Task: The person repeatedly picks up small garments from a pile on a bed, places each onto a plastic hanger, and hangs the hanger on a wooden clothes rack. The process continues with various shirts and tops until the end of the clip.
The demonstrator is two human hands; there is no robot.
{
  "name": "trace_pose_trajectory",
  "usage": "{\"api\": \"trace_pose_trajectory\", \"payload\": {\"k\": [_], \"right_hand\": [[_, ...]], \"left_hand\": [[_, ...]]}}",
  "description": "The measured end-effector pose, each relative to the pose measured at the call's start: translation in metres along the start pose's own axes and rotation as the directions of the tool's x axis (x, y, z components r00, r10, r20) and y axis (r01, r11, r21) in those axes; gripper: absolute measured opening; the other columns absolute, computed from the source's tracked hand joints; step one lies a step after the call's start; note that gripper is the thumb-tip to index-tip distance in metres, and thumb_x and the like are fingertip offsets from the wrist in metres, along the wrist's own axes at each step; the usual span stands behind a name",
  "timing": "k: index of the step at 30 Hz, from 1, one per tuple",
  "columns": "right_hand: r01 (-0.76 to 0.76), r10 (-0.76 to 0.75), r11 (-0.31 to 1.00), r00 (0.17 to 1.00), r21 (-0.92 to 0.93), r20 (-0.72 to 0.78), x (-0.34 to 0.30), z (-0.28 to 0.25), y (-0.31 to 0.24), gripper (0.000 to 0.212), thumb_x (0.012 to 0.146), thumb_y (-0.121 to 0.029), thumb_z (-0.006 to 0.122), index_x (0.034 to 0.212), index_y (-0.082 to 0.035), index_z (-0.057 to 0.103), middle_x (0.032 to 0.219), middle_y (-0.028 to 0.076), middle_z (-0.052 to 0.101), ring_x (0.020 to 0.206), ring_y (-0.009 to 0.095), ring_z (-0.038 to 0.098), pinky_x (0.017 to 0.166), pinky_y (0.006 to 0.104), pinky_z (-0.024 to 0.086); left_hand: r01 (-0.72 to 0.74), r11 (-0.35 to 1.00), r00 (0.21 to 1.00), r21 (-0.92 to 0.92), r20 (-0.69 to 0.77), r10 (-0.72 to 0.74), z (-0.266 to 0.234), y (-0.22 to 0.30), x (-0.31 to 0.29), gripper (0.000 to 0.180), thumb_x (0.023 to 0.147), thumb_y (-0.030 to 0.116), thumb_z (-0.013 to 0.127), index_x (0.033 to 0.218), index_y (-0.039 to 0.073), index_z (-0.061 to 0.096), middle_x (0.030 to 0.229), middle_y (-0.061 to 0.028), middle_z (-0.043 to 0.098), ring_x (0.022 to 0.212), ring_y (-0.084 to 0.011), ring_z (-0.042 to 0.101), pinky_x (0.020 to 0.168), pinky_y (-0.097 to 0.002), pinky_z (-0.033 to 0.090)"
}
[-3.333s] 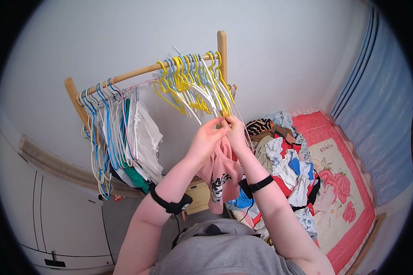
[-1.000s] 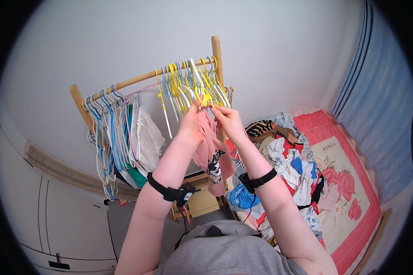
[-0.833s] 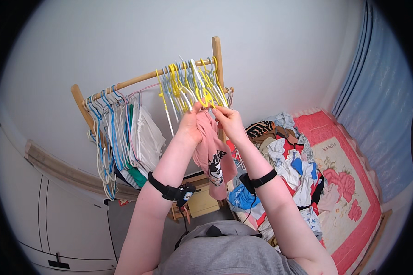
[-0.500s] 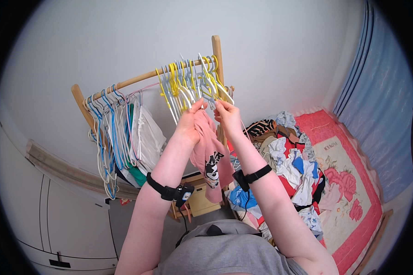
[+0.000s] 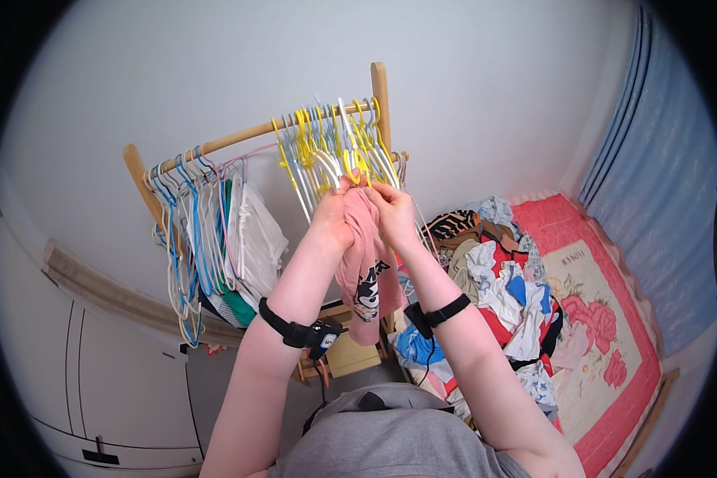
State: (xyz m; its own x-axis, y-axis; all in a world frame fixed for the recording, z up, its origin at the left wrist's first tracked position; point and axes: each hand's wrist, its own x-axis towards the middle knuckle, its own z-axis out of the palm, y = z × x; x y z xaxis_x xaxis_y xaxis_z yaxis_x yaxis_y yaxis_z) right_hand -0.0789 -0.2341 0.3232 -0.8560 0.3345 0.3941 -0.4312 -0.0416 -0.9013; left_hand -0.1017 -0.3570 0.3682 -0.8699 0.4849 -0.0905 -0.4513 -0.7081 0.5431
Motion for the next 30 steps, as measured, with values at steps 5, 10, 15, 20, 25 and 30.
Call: {"api": "trace_pose_trajectory", "payload": {"k": [5, 10, 15, 20, 25, 30], "right_hand": [[-0.014, 0.016, 0.998, 0.999, 0.061, -0.032, 0.005, 0.0, 0.005, 0.025, 0.093, -0.018, 0.067, 0.106, 0.003, 0.07, 0.078, 0.003, 0.066, 0.066, 0.007, 0.055, 0.059, 0.0229, 0.045], [-0.026, 0.028, 0.998, 0.999, 0.063, -0.041, 0.006, 0.009, 0.007, 0.025, 0.092, -0.017, 0.067, 0.107, 0.003, 0.07, 0.08, 0.003, 0.067, 0.069, 0.008, 0.058, 0.062, 0.0236, 0.047], [0.023, -0.016, 0.997, 0.996, 0.078, -0.088, 0.019, 0.016, 0.028, 0.024, 0.092, -0.015, 0.067, 0.106, 0.003, 0.071, 0.081, 0.004, 0.068, 0.072, 0.009, 0.061, 0.065, 0.0249, 0.049], [0.032, -0.037, 0.998, 0.996, -0.059, -0.086, 0.022, -0.002, 0.043, 0.023, 0.092, -0.016, 0.068, 0.105, 0.003, 0.07, 0.08, 0.005, 0.069, 0.071, 0.009, 0.062, 0.068, 0.0257, 0.05], [0.077, -0.085, 0.992, 0.994, -0.104, -0.076, -0.005, 0.007, 0.015, 0.019, 0.096, -0.016, 0.063, 0.1, 0.002, 0.067, 0.079, 0.0, 0.064, 0.071, 0.008, 0.059, 0.067, 0.0242, 0.048], [0.086, -0.104, 0.982, 0.989, -0.167, -0.105, -0.042, -0.013, -0.016, 0.018, 0.096, -0.016, 0.063, 0.1, 0.002, 0.066, 0.069, 0.0, 0.059, 0.06, 0.005, 0.053, 0.055, 0.0236, 0.046]], "left_hand": [[0.031, 0.999, 1.0, 0.012, -0.003, -0.031, 0.007, 0.0, -0.015, 0.018, 0.097, 0.02, 0.059, 0.105, 0.003, 0.062, 0.101, -0.0078, 0.067, 0.093, -0.0227, 0.066, 0.083, -0.0374, 0.056], [-0.037, 0.998, 0.999, 0.055, -0.01, 0.037, 0.0, 0.005, -0.014, 0.023, 0.098, 0.023, 0.056, 0.107, 0.002, 0.061, 0.102, -0.0087, 0.067, 0.095, -0.025, 0.067, 0.084, -0.041, 0.056], [0.05, 0.999, 0.998, -0.007, 0.022, -0.05, -0.005, 0.009, -0.015, 0.02, 0.096, 0.024, 0.06, 0.099, 0.004, 0.06, 0.094, -0.0091, 0.068, 0.086, -0.0265, 0.068, 0.076, -0.0431, 0.057], [0.057, 0.998, 0.998, -0.019, 0.006, -0.057, -0.005, 0.021, -0.025, 0.021, 0.094, 0.027, 0.064, 0.095, 0.007, 0.06, 0.078, -0.009, 0.065, 0.061, -0.0273, 0.065, 0.055, -0.0442, 0.055], [0.081, 0.997, 0.995, 0.011, -0.052, -0.081, -0.026, 0.021, -0.015, 0.021, 0.093, 0.026, 0.067, 0.096, 0.007, 0.061, 0.075, -0.006, 0.062, 0.063, -0.0241, 0.064, 0.056, -0.0424, 0.054], [0.032, 0.999, 0.992, 0.001, -0.121, -0.031, -0.033, 0.018, -0.021, 0.02, 0.091, 0.024, 0.07, 0.096, 0.006, 0.062, 0.073, -0.0038, 0.06, 0.064, -0.021, 0.062, 0.057, -0.0383, 0.053]]}}
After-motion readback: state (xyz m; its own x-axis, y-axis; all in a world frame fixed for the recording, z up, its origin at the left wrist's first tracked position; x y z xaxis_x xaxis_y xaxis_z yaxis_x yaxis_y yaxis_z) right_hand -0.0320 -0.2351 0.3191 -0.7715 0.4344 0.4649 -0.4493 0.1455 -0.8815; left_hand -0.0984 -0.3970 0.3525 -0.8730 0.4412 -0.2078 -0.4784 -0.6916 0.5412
